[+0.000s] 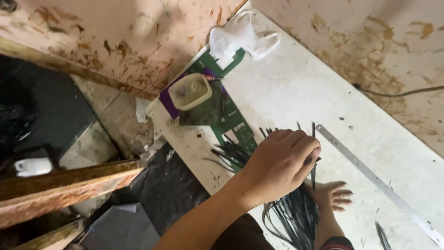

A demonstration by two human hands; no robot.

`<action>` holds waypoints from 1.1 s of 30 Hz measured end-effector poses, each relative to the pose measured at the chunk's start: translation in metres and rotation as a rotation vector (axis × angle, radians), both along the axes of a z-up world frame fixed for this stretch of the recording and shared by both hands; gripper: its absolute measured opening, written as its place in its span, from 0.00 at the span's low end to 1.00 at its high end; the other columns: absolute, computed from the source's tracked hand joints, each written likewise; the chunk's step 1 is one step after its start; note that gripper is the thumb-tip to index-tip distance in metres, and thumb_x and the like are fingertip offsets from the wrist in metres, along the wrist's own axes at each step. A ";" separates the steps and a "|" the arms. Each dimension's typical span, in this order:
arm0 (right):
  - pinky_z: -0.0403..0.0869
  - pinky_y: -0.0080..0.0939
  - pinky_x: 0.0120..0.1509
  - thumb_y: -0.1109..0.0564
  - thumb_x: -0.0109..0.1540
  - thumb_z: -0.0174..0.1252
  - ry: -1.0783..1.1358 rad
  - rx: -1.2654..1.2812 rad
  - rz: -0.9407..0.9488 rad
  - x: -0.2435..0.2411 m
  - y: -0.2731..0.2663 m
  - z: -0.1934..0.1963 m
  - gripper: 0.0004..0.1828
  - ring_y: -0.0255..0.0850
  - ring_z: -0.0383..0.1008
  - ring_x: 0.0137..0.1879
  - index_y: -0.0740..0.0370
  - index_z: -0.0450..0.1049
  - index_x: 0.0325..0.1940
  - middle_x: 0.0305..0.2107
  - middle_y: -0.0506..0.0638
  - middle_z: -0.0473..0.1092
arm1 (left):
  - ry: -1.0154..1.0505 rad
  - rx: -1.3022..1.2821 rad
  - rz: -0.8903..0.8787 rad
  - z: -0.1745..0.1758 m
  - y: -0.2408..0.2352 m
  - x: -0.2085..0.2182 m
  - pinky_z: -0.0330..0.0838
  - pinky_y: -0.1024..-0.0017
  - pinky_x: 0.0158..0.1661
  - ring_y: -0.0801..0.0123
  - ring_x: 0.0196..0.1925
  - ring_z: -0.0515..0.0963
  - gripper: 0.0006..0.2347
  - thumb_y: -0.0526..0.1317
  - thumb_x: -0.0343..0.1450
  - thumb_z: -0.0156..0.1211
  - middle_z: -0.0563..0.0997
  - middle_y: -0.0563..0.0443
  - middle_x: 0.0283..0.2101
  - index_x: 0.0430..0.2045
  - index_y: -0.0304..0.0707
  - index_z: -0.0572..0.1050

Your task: Applying edge paint to thin leather strips using a specialized applicator and hanging them to dry.

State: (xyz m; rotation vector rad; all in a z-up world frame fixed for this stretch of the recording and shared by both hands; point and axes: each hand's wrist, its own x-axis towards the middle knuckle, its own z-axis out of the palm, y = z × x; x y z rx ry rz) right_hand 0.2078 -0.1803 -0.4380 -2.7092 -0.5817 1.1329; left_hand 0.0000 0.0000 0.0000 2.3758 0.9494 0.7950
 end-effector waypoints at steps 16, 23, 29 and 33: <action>0.20 0.81 0.74 0.38 0.47 0.69 -0.178 0.003 -0.029 -0.007 -0.014 -0.029 0.77 0.70 0.08 0.76 0.46 0.18 0.82 0.74 0.65 0.13 | -0.061 0.037 -0.085 -0.047 -0.071 0.009 0.79 0.59 0.46 0.54 0.40 0.85 0.08 0.37 0.78 0.49 0.80 0.42 0.34 0.43 0.34 0.76; 0.33 0.80 0.79 0.56 0.67 0.49 -0.713 0.034 -0.017 -0.041 0.014 -0.063 0.46 0.70 0.25 0.82 0.46 0.34 0.85 0.79 0.66 0.30 | -0.121 0.192 -0.099 -0.072 -0.159 0.019 0.80 0.57 0.45 0.51 0.40 0.85 0.05 0.32 0.76 0.53 0.79 0.41 0.33 0.42 0.33 0.75; 0.38 0.86 0.76 0.36 0.60 0.59 -0.462 0.331 0.176 0.012 -0.002 -0.099 0.50 0.74 0.26 0.80 0.37 0.45 0.82 0.79 0.62 0.32 | -0.121 0.346 -0.118 -0.145 -0.328 0.033 0.78 0.55 0.49 0.48 0.46 0.84 0.10 0.29 0.74 0.50 0.82 0.37 0.39 0.47 0.34 0.76; 0.61 0.50 0.79 0.33 0.65 0.60 -0.149 0.701 0.155 0.079 -0.020 -0.206 0.27 0.44 0.52 0.80 0.22 0.67 0.69 0.76 0.40 0.49 | -0.102 0.379 -0.156 -0.165 -0.409 0.036 0.79 0.60 0.43 0.54 0.37 0.84 0.10 0.28 0.74 0.50 0.81 0.40 0.34 0.46 0.36 0.75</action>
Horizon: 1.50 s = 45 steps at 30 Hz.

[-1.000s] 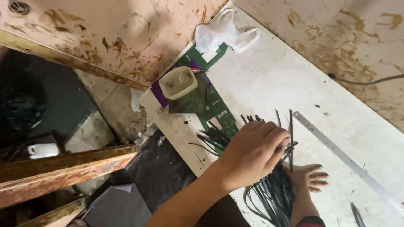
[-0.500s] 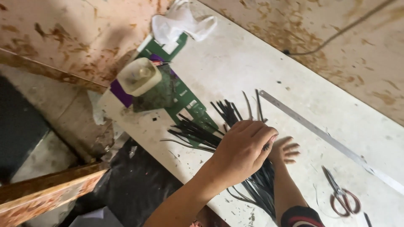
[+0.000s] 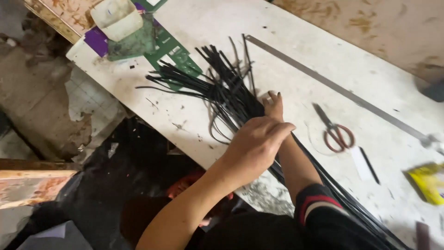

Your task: Applying edge paint to thin leather strips using a specialized applicator and hanging them to dry.

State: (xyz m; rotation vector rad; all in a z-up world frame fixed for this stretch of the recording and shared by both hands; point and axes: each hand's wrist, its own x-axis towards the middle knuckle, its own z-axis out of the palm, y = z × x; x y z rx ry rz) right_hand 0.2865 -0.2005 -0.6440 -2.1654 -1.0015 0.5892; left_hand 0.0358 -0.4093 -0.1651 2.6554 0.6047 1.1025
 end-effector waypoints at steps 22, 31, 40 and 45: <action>0.75 0.47 0.58 0.39 0.65 0.58 -0.396 -0.277 0.335 -0.028 -0.347 0.155 0.13 0.41 0.74 0.58 0.37 0.71 0.52 0.46 0.41 0.72 | 0.073 -0.166 -0.219 0.015 -0.230 0.052 0.79 0.62 0.44 0.55 0.39 0.85 0.09 0.36 0.76 0.57 0.82 0.40 0.34 0.47 0.32 0.76; 0.75 0.52 0.58 0.40 0.66 0.56 -0.547 -0.460 0.507 -0.019 -0.368 0.125 0.20 0.46 0.72 0.63 0.43 0.66 0.59 0.52 0.47 0.69 | 0.022 -0.218 -0.344 0.012 -0.247 0.071 0.81 0.60 0.44 0.53 0.38 0.85 0.09 0.37 0.76 0.55 0.82 0.37 0.33 0.45 0.30 0.76; 0.77 0.51 0.45 0.46 0.61 0.68 0.031 0.066 0.232 -0.023 -0.431 0.343 0.14 0.50 0.81 0.45 0.55 0.77 0.44 0.33 0.52 0.79 | -0.020 -0.227 -0.429 0.014 -0.244 0.058 0.80 0.61 0.42 0.51 0.38 0.85 0.07 0.36 0.76 0.57 0.81 0.41 0.33 0.43 0.33 0.77; 0.76 0.37 0.44 0.56 0.63 0.65 0.332 0.397 0.297 0.000 -0.487 0.438 0.09 0.34 0.77 0.37 0.62 0.80 0.46 0.29 0.50 0.79 | -0.087 -0.229 -0.485 0.045 -0.252 0.059 0.78 0.60 0.40 0.51 0.38 0.83 0.06 0.34 0.75 0.57 0.79 0.43 0.32 0.43 0.33 0.77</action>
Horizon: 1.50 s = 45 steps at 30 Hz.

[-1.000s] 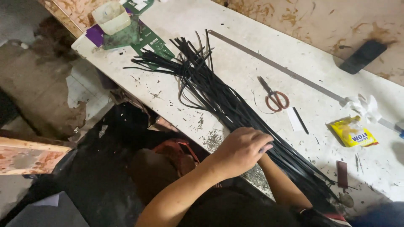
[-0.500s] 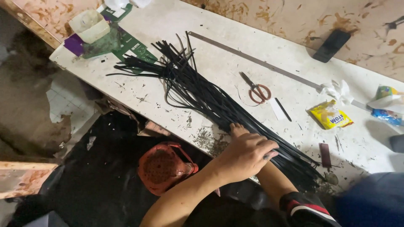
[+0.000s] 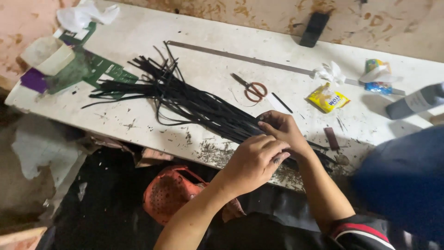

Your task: Applying edge paint to thin leather strips using a specialized applicator and hanging them to dry.

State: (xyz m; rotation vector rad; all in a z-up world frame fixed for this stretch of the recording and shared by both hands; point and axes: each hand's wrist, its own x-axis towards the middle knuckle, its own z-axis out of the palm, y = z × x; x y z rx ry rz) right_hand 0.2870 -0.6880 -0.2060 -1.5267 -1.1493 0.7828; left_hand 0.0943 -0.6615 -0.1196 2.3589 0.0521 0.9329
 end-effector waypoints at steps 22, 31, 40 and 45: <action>0.74 0.33 0.28 0.65 0.60 0.64 0.010 0.354 -0.238 0.045 -0.220 0.130 0.07 0.34 0.73 0.21 0.71 0.81 0.42 0.15 0.53 0.75 | 0.084 -0.122 -0.279 0.065 -0.075 0.107 0.76 0.59 0.40 0.47 0.38 0.82 0.05 0.34 0.74 0.60 0.79 0.42 0.31 0.40 0.32 0.78; 0.72 0.25 0.24 0.59 0.62 0.62 0.022 0.199 -0.292 0.082 -0.305 0.132 0.12 0.27 0.71 0.21 0.69 0.78 0.47 0.18 0.44 0.72 | 0.111 0.130 -0.459 0.097 -0.120 0.166 0.71 0.64 0.42 0.57 0.38 0.79 0.03 0.32 0.72 0.60 0.81 0.44 0.36 0.36 0.31 0.76; 0.74 0.29 0.35 0.55 0.61 0.64 -0.413 0.036 -0.503 0.099 -0.364 0.138 0.08 0.29 0.78 0.31 0.57 0.80 0.43 0.29 0.42 0.81 | 0.134 0.169 -0.644 0.104 -0.120 0.217 0.72 0.67 0.38 0.60 0.36 0.78 0.04 0.31 0.71 0.65 0.80 0.45 0.33 0.34 0.30 0.76; 0.77 0.31 0.42 0.59 0.60 0.65 -0.509 0.060 -0.584 0.102 -0.373 0.140 0.08 0.33 0.81 0.34 0.59 0.79 0.42 0.31 0.44 0.80 | 0.123 0.125 -0.716 0.097 -0.114 0.245 0.72 0.67 0.43 0.58 0.39 0.79 0.05 0.30 0.71 0.65 0.80 0.46 0.35 0.36 0.30 0.76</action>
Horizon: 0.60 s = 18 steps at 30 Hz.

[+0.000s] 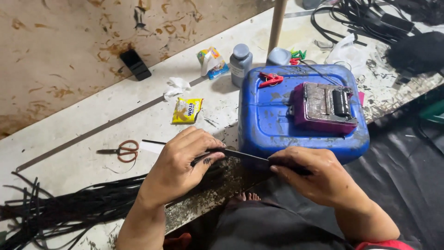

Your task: Applying edge paint to thin leather strips using a specialized applicator and hanging them to dry.

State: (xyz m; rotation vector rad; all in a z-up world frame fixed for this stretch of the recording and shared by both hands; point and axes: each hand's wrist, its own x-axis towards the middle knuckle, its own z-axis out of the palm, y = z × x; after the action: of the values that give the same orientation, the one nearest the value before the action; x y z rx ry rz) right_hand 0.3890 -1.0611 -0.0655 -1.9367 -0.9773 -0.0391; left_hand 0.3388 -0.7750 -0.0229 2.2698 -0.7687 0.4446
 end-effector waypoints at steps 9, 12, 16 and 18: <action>0.76 0.32 0.38 0.59 0.61 0.64 -0.069 -0.008 0.023 0.004 0.016 -0.012 0.07 0.35 0.80 0.33 0.59 0.77 0.43 0.32 0.45 0.79 | -0.042 0.058 -0.003 -0.009 0.018 0.037 0.65 0.63 0.51 0.56 0.45 0.69 0.06 0.34 0.71 0.67 0.78 0.50 0.44 0.39 0.37 0.78; 0.74 0.32 0.36 0.62 0.62 0.61 -0.026 0.001 0.136 0.004 0.031 -0.014 0.06 0.35 0.76 0.31 0.61 0.74 0.43 0.30 0.45 0.76 | 0.044 -0.019 -0.063 -0.014 0.022 0.040 0.71 0.65 0.47 0.56 0.44 0.77 0.08 0.24 0.69 0.65 0.77 0.45 0.43 0.39 0.31 0.76; 0.72 0.31 0.33 0.61 0.63 0.60 -0.018 0.007 0.180 0.004 0.046 -0.020 0.04 0.34 0.71 0.29 0.59 0.73 0.42 0.30 0.44 0.74 | 0.102 -0.048 -0.068 -0.019 0.030 0.039 0.75 0.69 0.46 0.58 0.45 0.80 0.10 0.18 0.67 0.61 0.78 0.42 0.44 0.38 0.26 0.75; 0.73 0.32 0.34 0.63 0.62 0.61 -0.049 0.053 0.189 0.004 0.052 -0.021 0.05 0.36 0.72 0.30 0.62 0.72 0.42 0.31 0.46 0.75 | 0.105 -0.074 -0.046 -0.023 0.035 0.038 0.78 0.72 0.46 0.60 0.43 0.82 0.09 0.19 0.68 0.63 0.77 0.42 0.44 0.38 0.27 0.76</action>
State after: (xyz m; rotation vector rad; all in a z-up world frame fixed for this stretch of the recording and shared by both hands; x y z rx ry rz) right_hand 0.3932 -1.0087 -0.0862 -1.7948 -1.1763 -0.0037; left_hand 0.3765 -0.7399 -0.0463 2.1832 -0.7376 0.3244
